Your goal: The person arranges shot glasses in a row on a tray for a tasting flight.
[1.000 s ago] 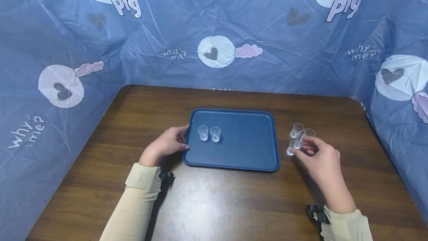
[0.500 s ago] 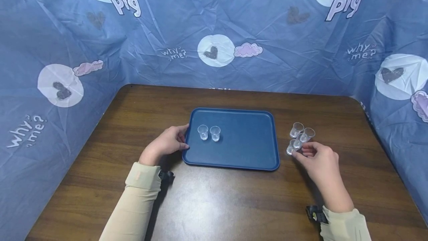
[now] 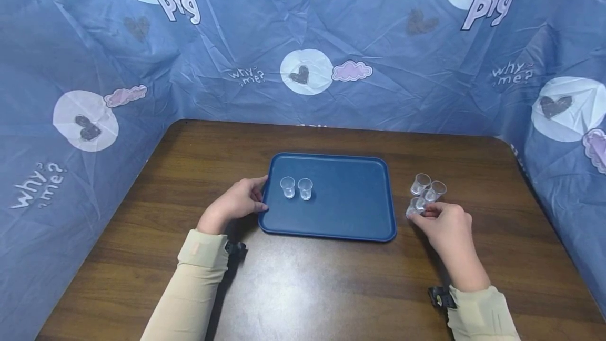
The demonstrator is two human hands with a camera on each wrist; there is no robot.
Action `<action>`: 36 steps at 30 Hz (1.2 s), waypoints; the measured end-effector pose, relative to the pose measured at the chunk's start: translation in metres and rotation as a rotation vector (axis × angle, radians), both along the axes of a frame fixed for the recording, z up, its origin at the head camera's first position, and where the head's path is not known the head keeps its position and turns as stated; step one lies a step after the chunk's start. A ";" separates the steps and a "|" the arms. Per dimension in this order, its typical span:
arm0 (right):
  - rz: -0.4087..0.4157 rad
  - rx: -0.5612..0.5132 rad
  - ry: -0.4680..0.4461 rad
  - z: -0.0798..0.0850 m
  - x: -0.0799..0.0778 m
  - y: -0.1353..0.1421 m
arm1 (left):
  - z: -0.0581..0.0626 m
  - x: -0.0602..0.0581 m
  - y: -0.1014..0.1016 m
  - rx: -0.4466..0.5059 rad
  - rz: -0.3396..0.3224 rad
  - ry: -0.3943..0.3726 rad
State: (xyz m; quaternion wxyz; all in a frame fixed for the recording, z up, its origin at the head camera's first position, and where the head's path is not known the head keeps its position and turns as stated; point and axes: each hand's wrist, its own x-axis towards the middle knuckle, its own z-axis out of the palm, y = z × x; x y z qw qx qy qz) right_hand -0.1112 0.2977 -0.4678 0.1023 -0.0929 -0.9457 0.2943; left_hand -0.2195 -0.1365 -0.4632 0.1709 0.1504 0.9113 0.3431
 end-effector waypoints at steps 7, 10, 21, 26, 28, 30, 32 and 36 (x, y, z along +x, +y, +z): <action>0.015 0.019 0.061 -0.003 -0.002 0.000 | -0.001 0.000 0.000 0.004 -0.001 0.000; 0.005 0.011 0.053 -0.003 -0.002 -0.001 | 0.000 0.000 0.000 0.003 -0.004 0.003; -0.025 -0.036 -0.006 0.001 0.002 -0.006 | -0.001 0.000 0.000 0.003 0.002 -0.005; -0.005 -0.027 0.011 0.004 0.002 -0.009 | 0.000 0.001 0.000 0.004 0.007 -0.015; 0.002 -0.029 0.012 0.006 0.003 -0.010 | 0.000 0.001 0.000 0.003 0.006 -0.014; 0.012 -0.032 0.017 0.007 0.003 -0.012 | -0.001 0.000 0.000 0.003 0.003 -0.013; 0.026 -0.031 0.030 0.009 0.003 -0.015 | -0.001 0.000 0.000 0.002 0.001 -0.011; 0.060 -0.033 0.072 0.012 0.000 -0.021 | 0.000 -0.001 -0.001 0.001 -0.002 -0.011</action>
